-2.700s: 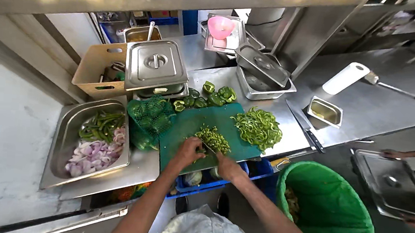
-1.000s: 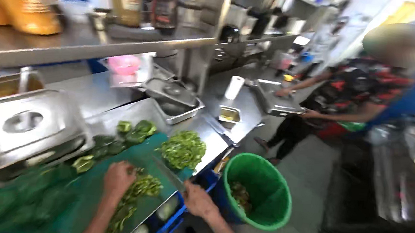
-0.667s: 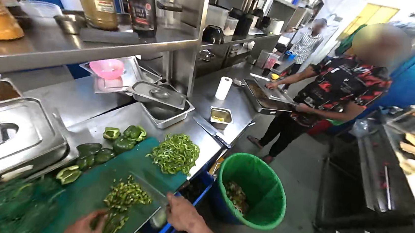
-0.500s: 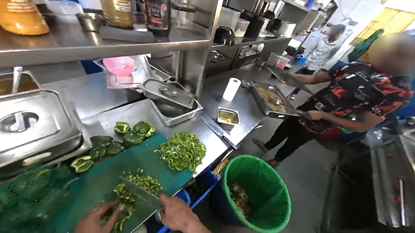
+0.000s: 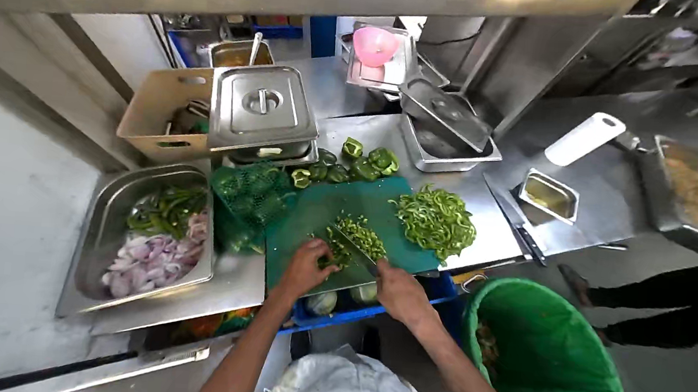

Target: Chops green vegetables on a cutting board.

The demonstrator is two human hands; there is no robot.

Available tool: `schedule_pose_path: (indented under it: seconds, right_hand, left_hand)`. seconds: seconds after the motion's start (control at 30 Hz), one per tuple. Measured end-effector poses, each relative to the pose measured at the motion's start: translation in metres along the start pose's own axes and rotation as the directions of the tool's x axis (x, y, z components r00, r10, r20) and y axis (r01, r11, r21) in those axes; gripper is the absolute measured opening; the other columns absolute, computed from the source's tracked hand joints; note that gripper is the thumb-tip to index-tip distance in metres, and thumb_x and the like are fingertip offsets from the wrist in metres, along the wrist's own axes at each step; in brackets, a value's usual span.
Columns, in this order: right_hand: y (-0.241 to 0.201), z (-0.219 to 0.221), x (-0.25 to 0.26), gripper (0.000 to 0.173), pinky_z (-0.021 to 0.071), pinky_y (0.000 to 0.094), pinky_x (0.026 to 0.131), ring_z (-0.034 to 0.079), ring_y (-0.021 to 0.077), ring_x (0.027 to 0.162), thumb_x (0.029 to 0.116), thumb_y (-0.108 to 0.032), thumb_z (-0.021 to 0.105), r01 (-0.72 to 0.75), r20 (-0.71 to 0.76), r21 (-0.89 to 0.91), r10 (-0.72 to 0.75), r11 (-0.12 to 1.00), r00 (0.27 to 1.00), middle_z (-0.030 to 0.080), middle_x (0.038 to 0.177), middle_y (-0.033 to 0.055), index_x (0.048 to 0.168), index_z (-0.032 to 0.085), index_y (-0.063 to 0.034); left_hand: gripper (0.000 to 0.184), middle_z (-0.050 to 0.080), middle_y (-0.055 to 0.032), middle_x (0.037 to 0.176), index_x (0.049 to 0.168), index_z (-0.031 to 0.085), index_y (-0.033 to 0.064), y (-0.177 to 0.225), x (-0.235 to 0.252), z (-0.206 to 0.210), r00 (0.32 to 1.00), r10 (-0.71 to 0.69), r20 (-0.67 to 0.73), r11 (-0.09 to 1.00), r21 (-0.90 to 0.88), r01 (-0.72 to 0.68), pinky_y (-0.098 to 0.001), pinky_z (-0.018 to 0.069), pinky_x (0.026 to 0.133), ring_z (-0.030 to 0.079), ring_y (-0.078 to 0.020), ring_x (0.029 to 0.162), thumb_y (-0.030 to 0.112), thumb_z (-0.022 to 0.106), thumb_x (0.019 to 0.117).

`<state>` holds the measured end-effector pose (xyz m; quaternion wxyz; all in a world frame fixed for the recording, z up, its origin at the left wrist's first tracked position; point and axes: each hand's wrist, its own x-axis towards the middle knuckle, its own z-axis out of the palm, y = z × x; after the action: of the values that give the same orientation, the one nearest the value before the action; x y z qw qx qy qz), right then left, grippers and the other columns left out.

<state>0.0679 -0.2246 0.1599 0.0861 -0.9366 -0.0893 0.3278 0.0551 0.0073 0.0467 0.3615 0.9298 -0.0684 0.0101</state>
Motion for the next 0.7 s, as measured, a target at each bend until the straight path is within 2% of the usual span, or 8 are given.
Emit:
schedule_pose_path:
  seconds: [0.1,0.2,0.27,0.33,0.43,0.53,0.6,0.7]
  right_hand:
    - [-0.014,-0.008,-0.005,0.04,0.0553,0.0592,0.09,0.068,0.0413,0.111,0.1037,-0.015,0.048,0.006,0.052,-0.105,0.0,0.994,0.999,0.069,0.118,0.0214,0.143,0.049,-0.0124]
    - [-0.024,0.02,0.025,0.05,0.0546,0.063,0.091,0.067,0.0435,0.113,0.0981,-0.011,0.057,0.029,0.076,-0.053,-0.025,0.998,0.997,0.067,0.123,0.023,0.147,0.047,-0.0117]
    - [-0.025,0.032,0.042,0.048,0.0551,0.0626,0.091,0.068,0.0432,0.112,0.0997,-0.013,0.057,0.052,0.065,-0.023,-0.05,0.998,0.997,0.068,0.121,0.0227,0.146,0.045,-0.0123]
    - [-0.024,0.012,0.033,0.047,0.0543,0.0629,0.091,0.068,0.0436,0.112,0.1013,-0.014,0.055,0.058,0.08,-0.063,-0.053,0.996,0.995,0.068,0.12,0.023,0.147,0.047,-0.0132]
    - [-0.021,-0.016,0.005,0.037,0.0552,0.061,0.087,0.068,0.0405,0.109,0.101,-0.015,0.053,0.046,0.098,-0.131,-0.034,0.99,0.995,0.069,0.115,0.0193,0.138,0.054,-0.0154]
    - [-0.023,0.015,0.027,0.048,0.0551,0.0637,0.088,0.068,0.0424,0.11,0.0975,-0.015,0.059,0.032,0.108,-0.069,-0.025,0.997,0.994,0.069,0.12,0.0216,0.144,0.05,-0.0136]
    - [-0.022,0.029,0.047,0.048,0.055,0.0642,0.09,0.069,0.0431,0.11,0.1005,-0.016,0.057,0.065,0.1,-0.021,-0.062,0.998,0.993,0.069,0.119,0.0219,0.147,0.046,-0.0159]
    - [-0.016,0.001,0.033,0.041,0.0538,0.0647,0.089,0.068,0.0432,0.109,0.1025,-0.018,0.055,0.084,0.126,-0.068,-0.075,0.994,0.989,0.07,0.117,0.0216,0.144,0.052,-0.0172]
  left_hand:
    - [0.021,0.072,-0.0057,0.104,0.091,0.076,0.0079,0.007,0.007,-0.006,0.997,0.015,0.071,1.0,0.024,-0.017,-0.04,0.0551,0.099,0.067,-0.0197,0.105,0.027,0.083,0.0858]
    - [0.02,0.071,-0.0072,0.102,0.088,0.075,0.0056,0.007,0.011,-0.008,0.992,0.053,0.117,0.998,0.023,-0.056,-0.0404,0.0553,0.099,0.067,-0.0212,0.104,0.024,0.083,0.0861]
    - [0.02,0.071,-0.0072,0.102,0.088,0.074,0.0058,0.005,0.012,-0.008,0.989,0.069,0.133,0.997,0.032,-0.074,-0.0403,0.0562,0.097,0.067,-0.0211,0.104,0.023,0.083,0.0864]
    - [0.019,0.071,-0.0069,0.102,0.088,0.074,0.0062,0.004,0.013,-0.009,0.989,0.079,0.122,0.996,0.028,-0.083,-0.0404,0.0567,0.096,0.068,-0.0208,0.103,0.023,0.083,0.0858]
    - [0.018,0.071,-0.0054,0.103,0.088,0.075,0.0079,0.003,0.012,-0.008,0.991,0.087,0.098,0.996,0.022,-0.089,-0.0388,0.0572,0.095,0.067,-0.0187,0.103,0.023,0.083,0.0855]
    - [0.018,0.071,-0.0061,0.1,0.088,0.074,0.0067,0.001,0.011,-0.006,0.99,0.095,0.101,0.995,0.003,-0.096,-0.0385,0.0568,0.096,0.067,-0.0189,0.103,0.023,0.082,0.0862]
    - [0.019,0.071,-0.0072,0.102,0.088,0.074,0.0059,0.001,0.012,-0.007,0.99,0.089,0.107,0.996,0.011,-0.091,-0.0406,0.0566,0.097,0.067,-0.0204,0.103,0.024,0.082,0.0869]
    - [0.019,0.071,-0.0066,0.106,0.089,0.075,0.0071,0.001,0.009,-0.007,0.992,0.078,0.098,0.996,0.023,-0.081,-0.0421,0.0568,0.097,0.068,-0.0208,0.105,0.025,0.082,0.0871]
